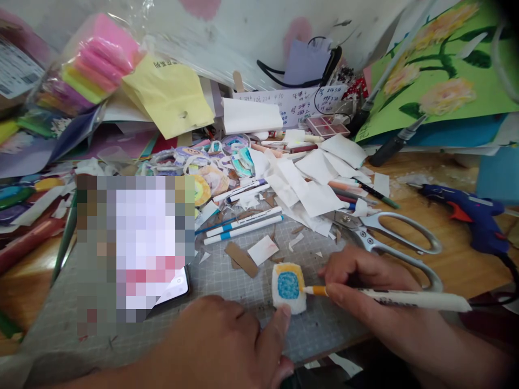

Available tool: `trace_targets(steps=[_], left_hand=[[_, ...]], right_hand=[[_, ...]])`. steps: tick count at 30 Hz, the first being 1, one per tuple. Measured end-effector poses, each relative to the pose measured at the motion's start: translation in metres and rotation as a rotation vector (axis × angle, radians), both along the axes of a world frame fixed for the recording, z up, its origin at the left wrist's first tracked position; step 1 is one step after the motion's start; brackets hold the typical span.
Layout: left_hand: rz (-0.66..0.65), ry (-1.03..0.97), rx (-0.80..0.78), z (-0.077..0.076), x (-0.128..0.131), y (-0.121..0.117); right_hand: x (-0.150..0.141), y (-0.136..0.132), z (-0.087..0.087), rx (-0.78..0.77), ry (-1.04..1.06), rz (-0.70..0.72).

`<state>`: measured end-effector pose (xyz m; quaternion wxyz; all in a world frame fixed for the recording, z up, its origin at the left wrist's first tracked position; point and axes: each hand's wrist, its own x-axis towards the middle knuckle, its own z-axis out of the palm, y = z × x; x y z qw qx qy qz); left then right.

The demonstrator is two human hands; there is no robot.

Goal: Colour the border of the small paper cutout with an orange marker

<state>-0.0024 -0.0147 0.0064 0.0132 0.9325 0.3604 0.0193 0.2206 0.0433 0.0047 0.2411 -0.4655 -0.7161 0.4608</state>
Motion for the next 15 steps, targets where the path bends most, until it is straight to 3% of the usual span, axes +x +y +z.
trace_targets(steps=[5,9,13,15], left_hand=[[0.000,-0.003,0.048,0.0036,0.0000,-0.0013],[0.004,0.002,0.007,0.0016,-0.0016,-0.0013],[0.007,0.008,-0.005,-0.0008,-0.0021,-0.0009],[0.006,0.014,-0.005,-0.0006,-0.0024,-0.0003]], right_hand=[[0.0003,-0.0022,0.0029,0.021,-0.006,-0.038],[0.0009,-0.0033,0.0049,-0.009,-0.020,0.012],[0.0000,-0.0022,0.0056,0.004,-0.004,-0.075],[0.0001,-0.0017,0.0046,-0.007,0.021,-0.032]])
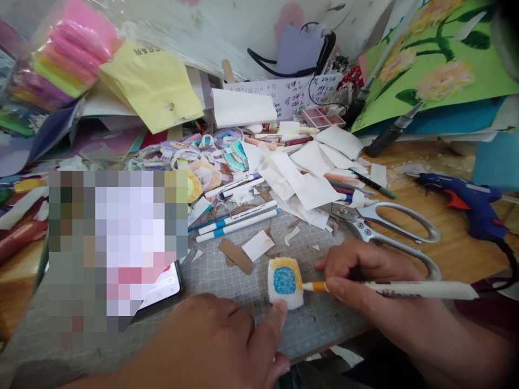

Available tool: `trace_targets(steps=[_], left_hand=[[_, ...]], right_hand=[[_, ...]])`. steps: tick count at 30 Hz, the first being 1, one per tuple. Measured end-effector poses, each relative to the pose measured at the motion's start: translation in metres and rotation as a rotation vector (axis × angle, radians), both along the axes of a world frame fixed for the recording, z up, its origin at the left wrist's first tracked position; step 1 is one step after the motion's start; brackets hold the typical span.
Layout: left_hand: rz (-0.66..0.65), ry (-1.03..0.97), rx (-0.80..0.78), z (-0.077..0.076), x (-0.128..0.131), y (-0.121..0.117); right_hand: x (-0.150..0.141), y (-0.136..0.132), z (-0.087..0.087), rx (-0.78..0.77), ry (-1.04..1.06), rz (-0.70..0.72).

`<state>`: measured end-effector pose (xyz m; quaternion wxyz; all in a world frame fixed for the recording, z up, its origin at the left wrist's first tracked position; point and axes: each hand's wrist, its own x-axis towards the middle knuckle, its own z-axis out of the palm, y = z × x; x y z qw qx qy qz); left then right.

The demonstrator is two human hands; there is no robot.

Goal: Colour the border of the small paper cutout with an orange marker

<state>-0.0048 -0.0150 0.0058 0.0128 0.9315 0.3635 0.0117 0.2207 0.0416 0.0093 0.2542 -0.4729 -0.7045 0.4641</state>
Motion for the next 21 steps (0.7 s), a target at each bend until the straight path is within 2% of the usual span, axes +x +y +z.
trace_targets(steps=[2,6,10,13,21], left_hand=[[0.003,0.011,-0.010,0.000,0.000,0.001],[-0.012,-0.028,-0.002,-0.004,-0.001,0.001],[-0.017,-0.036,0.006,-0.007,-0.001,0.001],[-0.020,-0.039,0.029,-0.004,-0.002,0.001],[-0.015,-0.001,0.003,0.004,-0.001,0.002]], right_hand=[[0.001,0.000,-0.002,-0.014,0.019,0.053],[0.003,-0.001,-0.004,-0.009,0.027,-0.029],[0.003,-0.003,-0.005,-0.011,0.018,0.004],[0.003,-0.003,-0.005,0.002,0.026,-0.052],[0.002,-0.001,-0.005,-0.010,0.047,-0.044]])
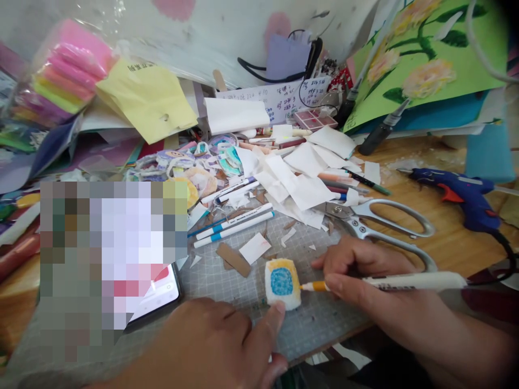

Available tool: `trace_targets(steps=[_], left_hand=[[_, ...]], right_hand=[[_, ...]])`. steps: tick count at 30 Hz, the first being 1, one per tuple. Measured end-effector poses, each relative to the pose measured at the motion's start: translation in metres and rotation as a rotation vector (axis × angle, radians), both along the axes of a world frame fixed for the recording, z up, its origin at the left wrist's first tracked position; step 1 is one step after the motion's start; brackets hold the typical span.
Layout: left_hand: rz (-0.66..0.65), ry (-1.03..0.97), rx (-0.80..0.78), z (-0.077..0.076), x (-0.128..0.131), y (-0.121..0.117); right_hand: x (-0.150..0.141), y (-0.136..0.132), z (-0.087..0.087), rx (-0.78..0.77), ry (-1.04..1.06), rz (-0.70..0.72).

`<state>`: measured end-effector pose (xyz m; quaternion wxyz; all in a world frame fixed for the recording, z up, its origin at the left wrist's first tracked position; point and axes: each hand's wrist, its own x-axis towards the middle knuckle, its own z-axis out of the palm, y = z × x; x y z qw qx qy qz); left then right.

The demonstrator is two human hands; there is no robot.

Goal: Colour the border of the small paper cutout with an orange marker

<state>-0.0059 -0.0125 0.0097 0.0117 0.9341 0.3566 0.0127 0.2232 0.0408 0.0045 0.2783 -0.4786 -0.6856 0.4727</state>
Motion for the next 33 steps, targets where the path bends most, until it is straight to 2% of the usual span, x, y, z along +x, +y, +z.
trace_targets(steps=[3,11,19,33], left_hand=[[-0.004,-0.014,0.011,-0.0009,-0.0003,-0.0005],[-0.012,0.013,-0.010,-0.0006,-0.0022,-0.0013],[-0.019,0.011,-0.017,-0.0012,-0.0029,-0.0007],[-0.030,0.020,-0.031,-0.0007,-0.0017,-0.0005]], right_hand=[[0.0008,0.0000,-0.0007,0.008,-0.002,0.041],[-0.0032,0.0058,0.0002,0.029,-0.034,-0.077],[-0.0042,0.0056,0.0017,-0.022,0.025,-0.084],[-0.0064,0.0058,0.0041,-0.060,-0.035,-0.048]])
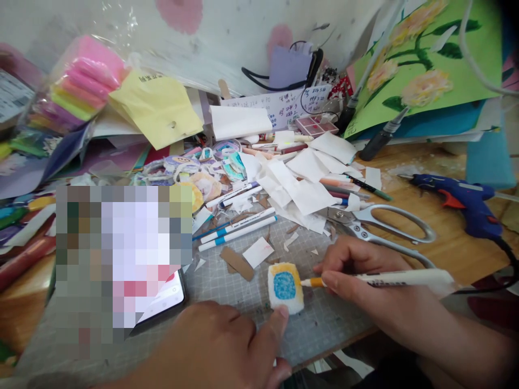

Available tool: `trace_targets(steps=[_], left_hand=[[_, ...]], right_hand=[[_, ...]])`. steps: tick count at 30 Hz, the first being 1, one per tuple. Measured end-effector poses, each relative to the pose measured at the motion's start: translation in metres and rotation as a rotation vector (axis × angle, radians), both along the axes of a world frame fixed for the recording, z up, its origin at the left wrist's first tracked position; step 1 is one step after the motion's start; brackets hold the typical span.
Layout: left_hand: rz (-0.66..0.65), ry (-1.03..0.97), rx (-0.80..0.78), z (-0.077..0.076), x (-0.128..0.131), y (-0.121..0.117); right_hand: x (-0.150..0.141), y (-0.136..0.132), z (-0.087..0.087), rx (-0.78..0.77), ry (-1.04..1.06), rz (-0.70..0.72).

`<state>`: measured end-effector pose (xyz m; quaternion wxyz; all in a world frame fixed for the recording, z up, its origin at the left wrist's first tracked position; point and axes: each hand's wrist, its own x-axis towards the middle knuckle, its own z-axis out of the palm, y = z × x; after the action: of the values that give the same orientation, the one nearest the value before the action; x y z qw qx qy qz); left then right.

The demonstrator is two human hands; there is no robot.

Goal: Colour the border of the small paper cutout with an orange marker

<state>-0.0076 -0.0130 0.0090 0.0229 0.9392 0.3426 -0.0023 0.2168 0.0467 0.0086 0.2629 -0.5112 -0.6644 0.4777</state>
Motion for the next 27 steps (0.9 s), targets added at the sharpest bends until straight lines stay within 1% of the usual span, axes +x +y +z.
trace_targets(steps=[2,4,9,12,14,16,18,20,23,25,27], left_hand=[[0.000,0.001,0.014,0.001,0.000,0.000],[0.028,-0.010,0.035,0.002,0.001,0.000],[0.078,-0.170,0.101,0.002,0.004,0.000],[0.101,-0.235,0.093,0.003,0.004,0.000],[0.112,-0.269,0.078,0.003,0.004,0.000],[0.088,-0.321,0.076,0.004,0.005,0.000],[0.034,-0.367,0.088,0.004,0.005,0.000],[-0.009,-0.378,0.090,0.004,0.006,-0.002],[-0.035,-0.361,0.086,0.004,0.006,-0.004],[-0.044,-0.349,0.106,0.004,0.006,-0.006],[-0.060,-0.350,0.142,0.004,0.005,-0.007]], right_hand=[[0.002,-0.001,-0.001,-0.027,0.027,-0.007],[0.005,-0.003,-0.003,-0.067,0.100,-0.018],[0.009,-0.006,-0.008,-0.215,0.411,-0.018],[0.001,-0.005,-0.006,-0.273,0.561,-0.022],[-0.007,-0.004,-0.004,-0.321,0.621,-0.027],[-0.014,-0.002,-0.001,-0.377,0.655,-0.020],[-0.021,0.002,0.000,-0.399,0.676,0.018],[-0.024,0.007,-0.001,-0.372,0.687,0.052],[-0.023,0.014,-0.006,-0.237,0.626,0.017],[-0.017,0.014,-0.009,-0.142,0.529,-0.031],[-0.010,0.010,-0.010,-0.080,0.387,-0.056]])
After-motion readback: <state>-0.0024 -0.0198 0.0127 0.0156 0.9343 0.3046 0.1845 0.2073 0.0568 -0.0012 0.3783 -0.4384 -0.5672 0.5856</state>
